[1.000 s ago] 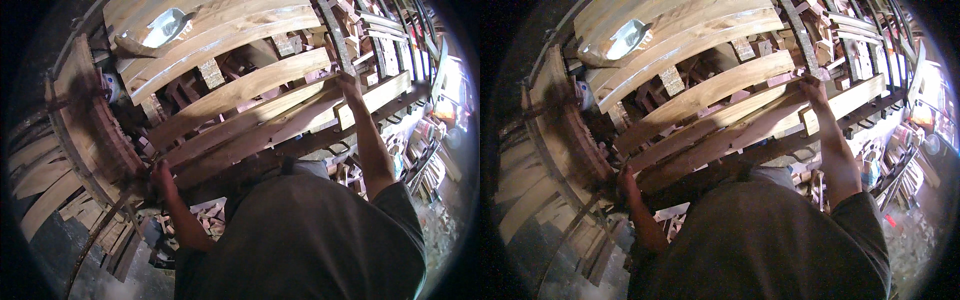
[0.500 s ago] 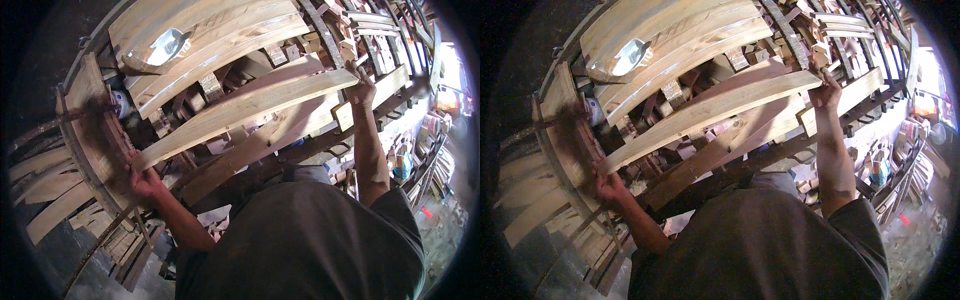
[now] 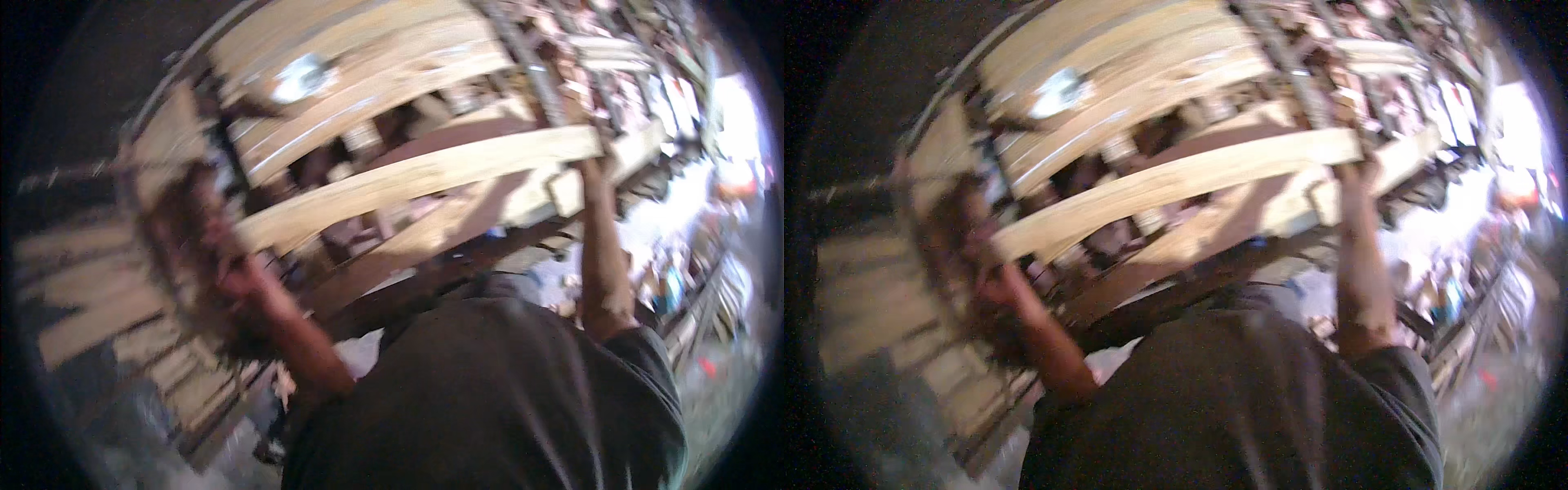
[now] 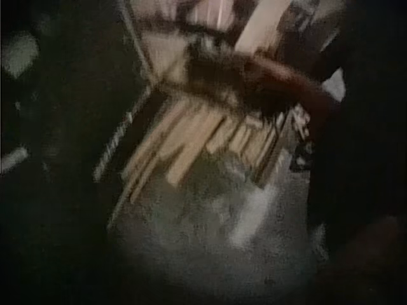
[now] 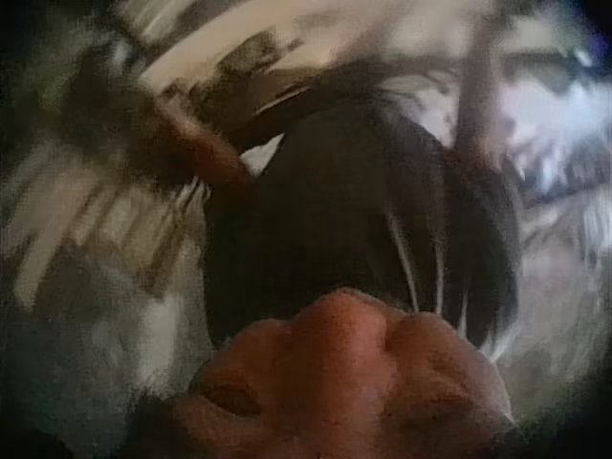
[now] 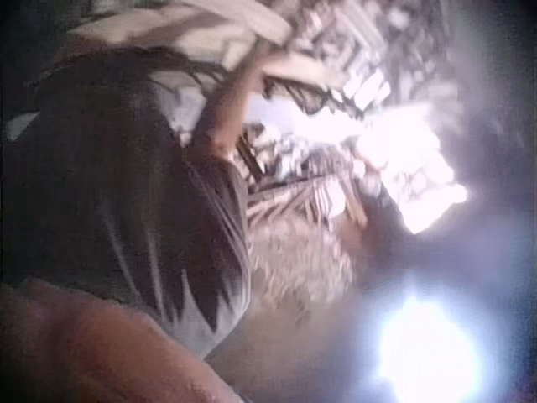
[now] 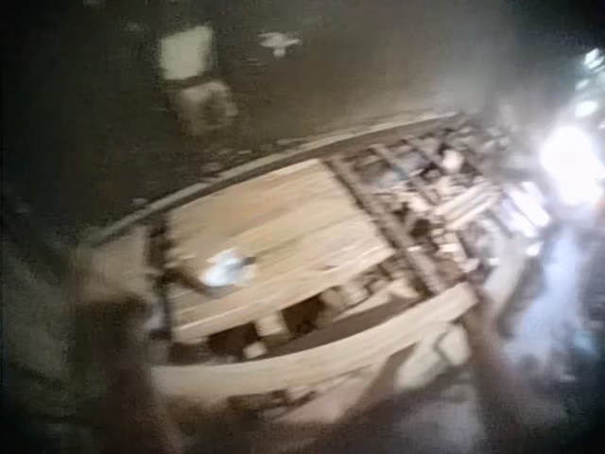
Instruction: The person applies a white substance to wooden planks using a brush. They repeatedly dip the brush into a container and spread the substance along the length of each plank, then place the treated planks onto a wooden rack.
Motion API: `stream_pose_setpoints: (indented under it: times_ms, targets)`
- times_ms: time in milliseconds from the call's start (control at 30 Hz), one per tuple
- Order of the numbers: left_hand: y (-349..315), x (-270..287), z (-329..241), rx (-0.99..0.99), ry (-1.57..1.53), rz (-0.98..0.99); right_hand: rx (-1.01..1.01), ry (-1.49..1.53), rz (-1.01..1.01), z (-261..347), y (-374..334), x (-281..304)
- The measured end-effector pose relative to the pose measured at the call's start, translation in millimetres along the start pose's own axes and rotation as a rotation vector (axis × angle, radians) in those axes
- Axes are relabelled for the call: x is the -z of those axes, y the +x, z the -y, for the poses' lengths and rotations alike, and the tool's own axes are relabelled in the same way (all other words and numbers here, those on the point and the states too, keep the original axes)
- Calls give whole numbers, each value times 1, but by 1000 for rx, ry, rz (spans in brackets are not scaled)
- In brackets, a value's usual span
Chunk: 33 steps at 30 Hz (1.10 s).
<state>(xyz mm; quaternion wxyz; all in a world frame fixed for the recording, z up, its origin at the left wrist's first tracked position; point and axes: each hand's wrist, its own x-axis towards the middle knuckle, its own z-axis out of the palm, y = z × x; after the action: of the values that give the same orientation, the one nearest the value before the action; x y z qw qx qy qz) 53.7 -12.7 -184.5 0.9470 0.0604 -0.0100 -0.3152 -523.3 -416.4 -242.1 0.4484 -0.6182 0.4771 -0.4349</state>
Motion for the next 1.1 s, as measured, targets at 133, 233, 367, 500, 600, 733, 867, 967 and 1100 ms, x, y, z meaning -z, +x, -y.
stream_pose_setpoints:
  times_ms: [133,233,367,500,600,733,867,967,1100]
  targets:
    - [7,-19,11,-193,-187,-174,-298,927,-199,31,0,-4]
    - [3,-9,-9,-201,-42,-15,-387,1403,-43,-12,12,30]
    - [-15,-31,18,-266,294,147,-403,1438,-56,-13,13,47]
    - [-25,-25,11,-250,343,110,-521,1265,-268,-8,21,25]
    - [-12,-25,28,-146,573,-64,-321,558,29,-103,46,108]
    - [-25,-5,23,-55,1086,-418,-606,498,101,-105,49,50]
    - [-18,26,19,28,1332,-643,-454,68,212,-80,57,28]
    - [-16,83,-14,-38,1349,-732,-521,31,232,-47,66,-8]
    - [-9,99,-14,24,1615,-818,-778,-32,106,-2,78,-54]
